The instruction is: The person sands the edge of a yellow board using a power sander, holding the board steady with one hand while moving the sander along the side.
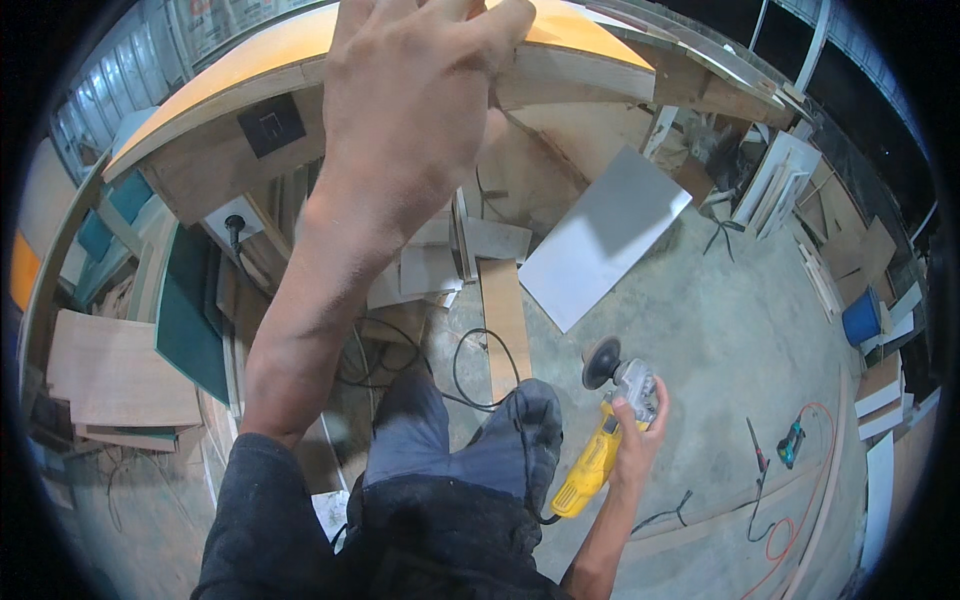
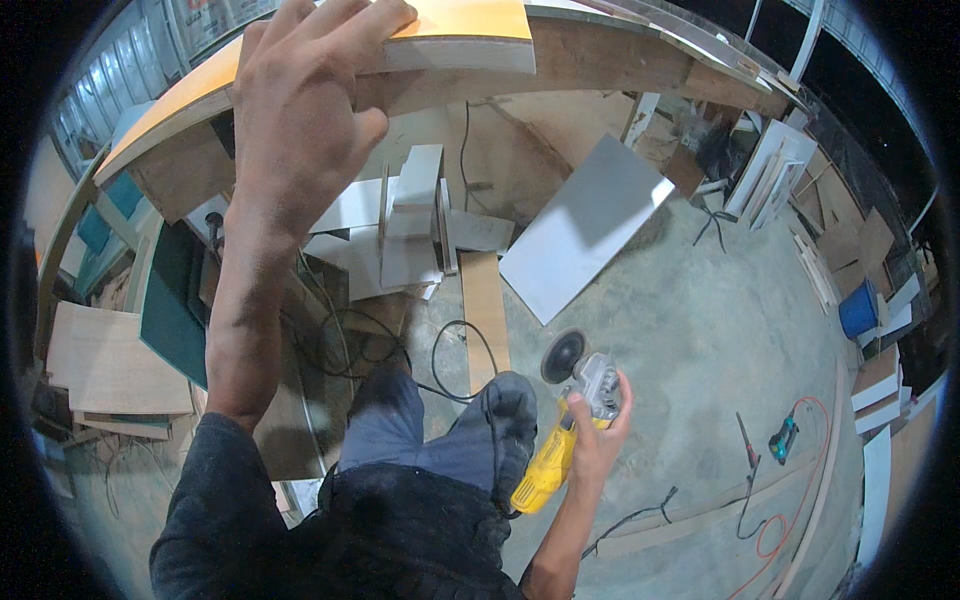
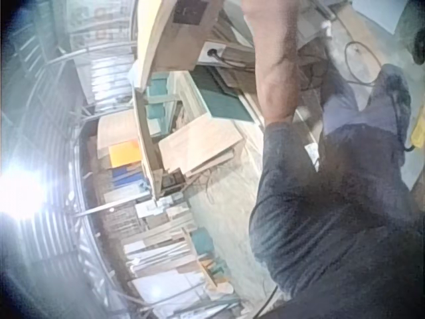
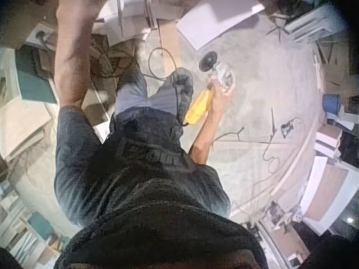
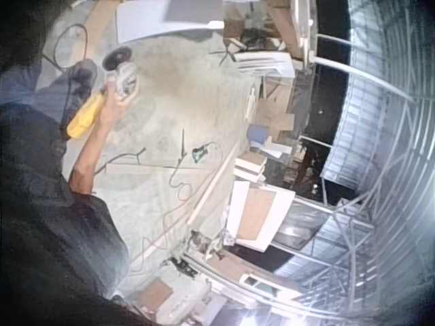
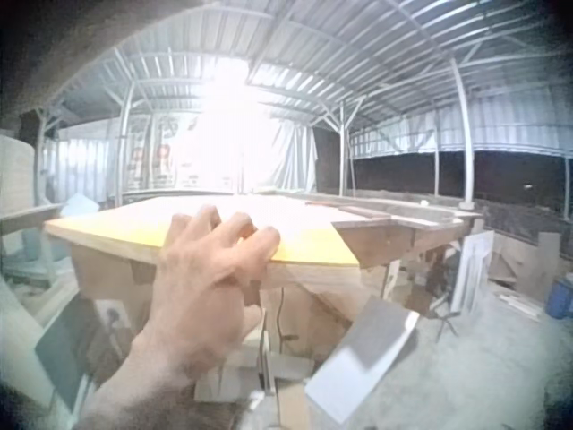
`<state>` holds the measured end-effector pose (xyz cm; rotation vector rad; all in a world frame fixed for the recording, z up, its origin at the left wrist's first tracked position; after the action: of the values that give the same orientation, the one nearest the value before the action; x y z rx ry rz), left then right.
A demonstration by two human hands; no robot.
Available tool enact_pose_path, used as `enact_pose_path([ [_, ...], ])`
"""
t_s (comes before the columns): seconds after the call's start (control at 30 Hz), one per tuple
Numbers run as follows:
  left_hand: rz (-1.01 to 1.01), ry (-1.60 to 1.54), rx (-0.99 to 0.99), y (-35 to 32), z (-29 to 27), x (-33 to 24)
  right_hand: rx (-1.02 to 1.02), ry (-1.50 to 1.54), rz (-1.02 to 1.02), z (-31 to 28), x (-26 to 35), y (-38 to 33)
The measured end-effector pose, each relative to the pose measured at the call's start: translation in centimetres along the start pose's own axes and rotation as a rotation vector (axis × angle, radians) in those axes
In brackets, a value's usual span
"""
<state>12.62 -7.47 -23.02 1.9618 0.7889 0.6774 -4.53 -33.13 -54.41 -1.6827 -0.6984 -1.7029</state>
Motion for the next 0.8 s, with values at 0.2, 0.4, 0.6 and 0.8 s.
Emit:
enact_pose_path([
  [0.2, -0.025, -0.011, 0.023, 0.1, 0.0, -0.3, -0.001, 0.009, 0.044, -0.6, -0.8, 0.2],
  [0.4, 0.043, 0.281, -0.123, 0.9, 3.1, -0.7, 0.036, -0.072, 0.034, -0.5, -1.3, 0.3],
  [0.6, -0.102, 0.346, -0.013, 6.5, 14.1, -0.5, 0.0, -0.072, -0.047, -1.0, -2.0, 0.9],
  [0.8, -0.133, 0.014, 0.035, 8.2, 14.5, 1.6, 0.081, -0.019, -0.053, 2.6, 2.0, -0.2],
])
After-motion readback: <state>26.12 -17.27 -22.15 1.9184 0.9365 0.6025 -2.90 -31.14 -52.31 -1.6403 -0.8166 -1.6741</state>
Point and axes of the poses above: each hand's wrist, its own y-axis towards the middle knuckle, its own z-axis out of the palm, x = y × z, the point moved 2 cm from there along y, towards the middle knuckle, and after that the axes turned 10 degrees about -y, right-handed, at the moved point
